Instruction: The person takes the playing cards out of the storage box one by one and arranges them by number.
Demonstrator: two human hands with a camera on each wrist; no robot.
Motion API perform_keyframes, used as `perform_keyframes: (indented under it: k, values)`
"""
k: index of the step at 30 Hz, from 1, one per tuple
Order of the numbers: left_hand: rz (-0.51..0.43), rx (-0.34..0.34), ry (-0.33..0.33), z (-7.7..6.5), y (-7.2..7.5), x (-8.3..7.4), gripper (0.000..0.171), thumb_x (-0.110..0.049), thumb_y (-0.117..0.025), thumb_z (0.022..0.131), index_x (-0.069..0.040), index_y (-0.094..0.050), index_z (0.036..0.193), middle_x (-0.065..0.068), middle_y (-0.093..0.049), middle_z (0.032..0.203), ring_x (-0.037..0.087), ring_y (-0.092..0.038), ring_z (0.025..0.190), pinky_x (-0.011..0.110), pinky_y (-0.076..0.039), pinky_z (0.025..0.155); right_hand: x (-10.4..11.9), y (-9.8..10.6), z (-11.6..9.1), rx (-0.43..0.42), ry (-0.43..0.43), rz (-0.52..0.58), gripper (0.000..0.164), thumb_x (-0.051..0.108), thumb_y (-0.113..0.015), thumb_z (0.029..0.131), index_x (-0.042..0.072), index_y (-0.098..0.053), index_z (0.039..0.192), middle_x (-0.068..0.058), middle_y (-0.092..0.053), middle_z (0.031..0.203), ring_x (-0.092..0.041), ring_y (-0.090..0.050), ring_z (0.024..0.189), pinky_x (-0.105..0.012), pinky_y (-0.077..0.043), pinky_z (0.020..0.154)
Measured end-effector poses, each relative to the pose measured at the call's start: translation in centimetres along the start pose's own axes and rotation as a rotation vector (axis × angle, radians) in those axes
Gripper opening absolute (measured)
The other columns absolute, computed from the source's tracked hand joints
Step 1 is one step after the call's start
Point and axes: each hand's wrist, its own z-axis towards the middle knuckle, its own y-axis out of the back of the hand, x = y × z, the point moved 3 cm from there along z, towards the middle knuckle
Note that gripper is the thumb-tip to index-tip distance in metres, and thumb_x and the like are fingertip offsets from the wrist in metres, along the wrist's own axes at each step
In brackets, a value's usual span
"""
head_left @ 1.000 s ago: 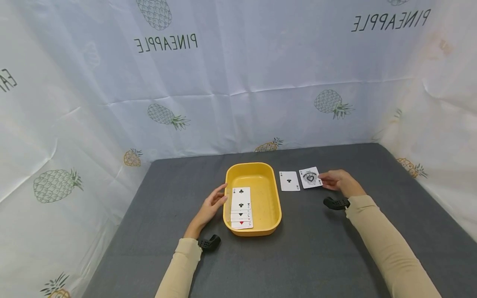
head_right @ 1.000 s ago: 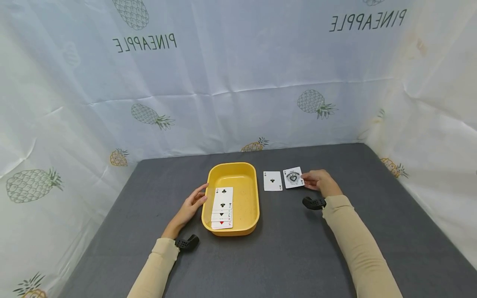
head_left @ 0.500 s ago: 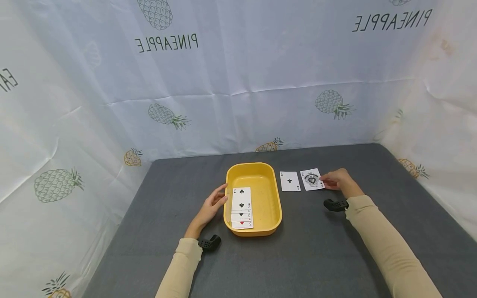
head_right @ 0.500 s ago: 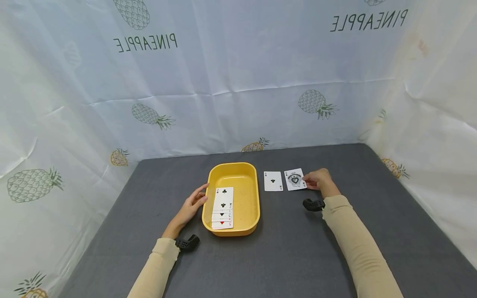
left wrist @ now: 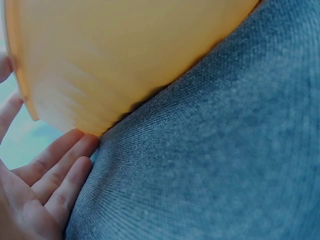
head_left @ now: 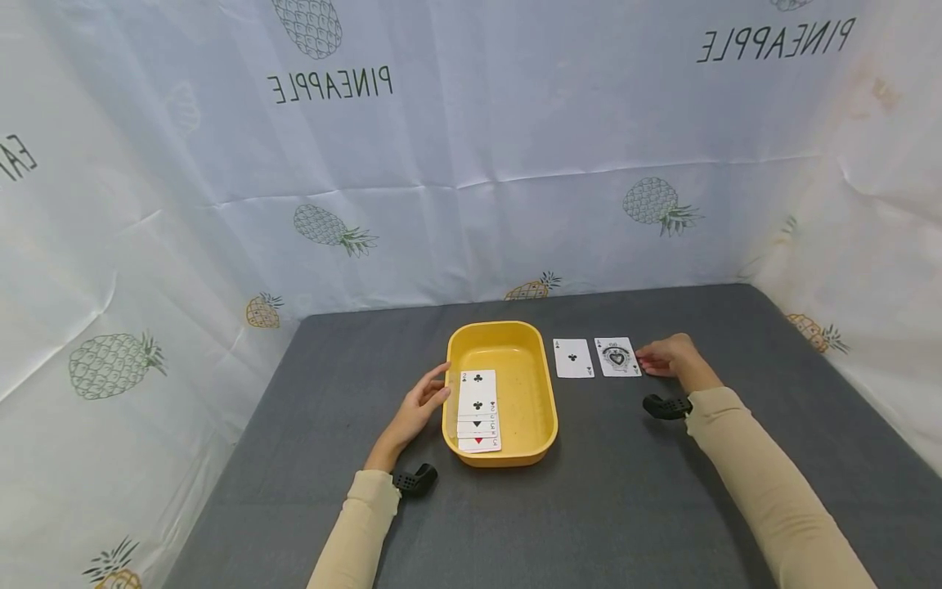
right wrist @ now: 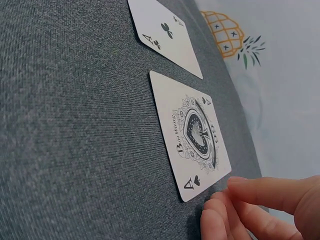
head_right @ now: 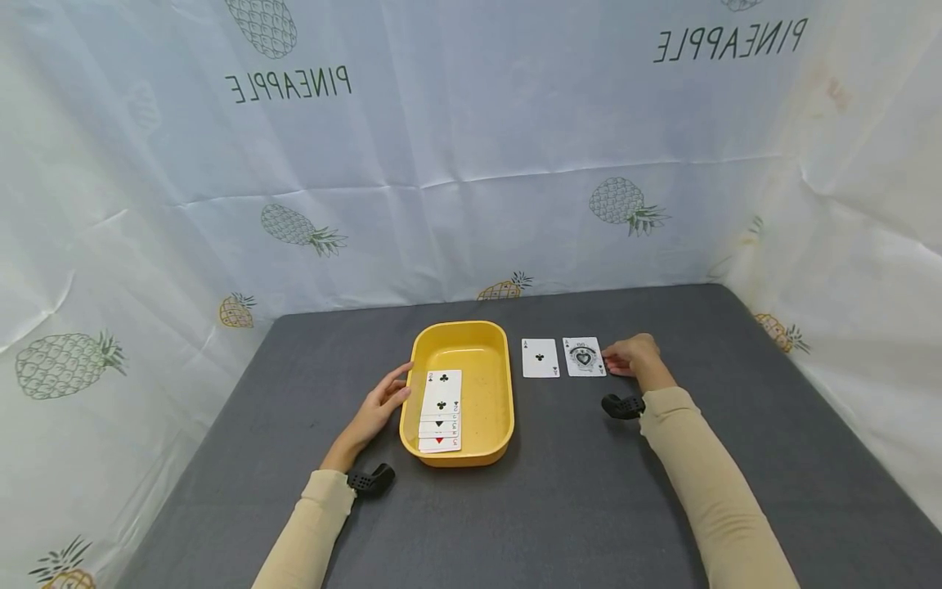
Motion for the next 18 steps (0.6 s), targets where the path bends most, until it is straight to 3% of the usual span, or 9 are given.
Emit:
perform_keyframes:
  k: [3, 10, 18]
  values:
    - [0.005, 0.001, -0.008, 0.0, 0.0, -0.1, 0.055, -0.015, -0.051, 0.1, -0.006, -0.031, 0.151, 0.03, -0.051, 0.137, 0.042, -0.052, 0.126, 0.052, -0.039, 0.109, 0.5, -0.3, -1.7, -0.061, 0.006, -0.025, 0.01, 0.0, -0.064, 0.087, 0.004, -0.057, 0.081, 0.003, -0.058, 0.052, -0.005, -0.059, 0.048, -0.022, -0.055, 0.054]
    - [-0.004, 0.004, -0.004, 0.1, 0.0, 0.0, 0.054, -0.015, -0.051, 0.1, -0.008, -0.032, 0.15, 0.03, -0.051, 0.137, 0.042, -0.052, 0.126, 0.052, -0.038, 0.11, 1.3, -0.9, -2.9, 0.024, 0.051, -0.018, 0.017, 0.003, -0.059, 0.092, 0.007, -0.057, 0.076, 0.005, -0.06, 0.054, -0.004, -0.061, 0.05, -0.02, -0.056, 0.057]
    - [0.0, 0.003, -0.005, 0.2, 0.0, 0.2, 0.055, -0.016, -0.051, 0.1, -0.007, -0.031, 0.151, 0.029, -0.051, 0.137, 0.041, -0.053, 0.126, 0.049, -0.04, 0.108, 2.5, -2.6, -4.4, 0.11, 0.115, -0.064, 0.008, 0.007, -0.058, 0.093, 0.004, -0.06, 0.085, 0.006, -0.064, 0.058, -0.002, -0.063, 0.054, -0.019, -0.056, 0.061]
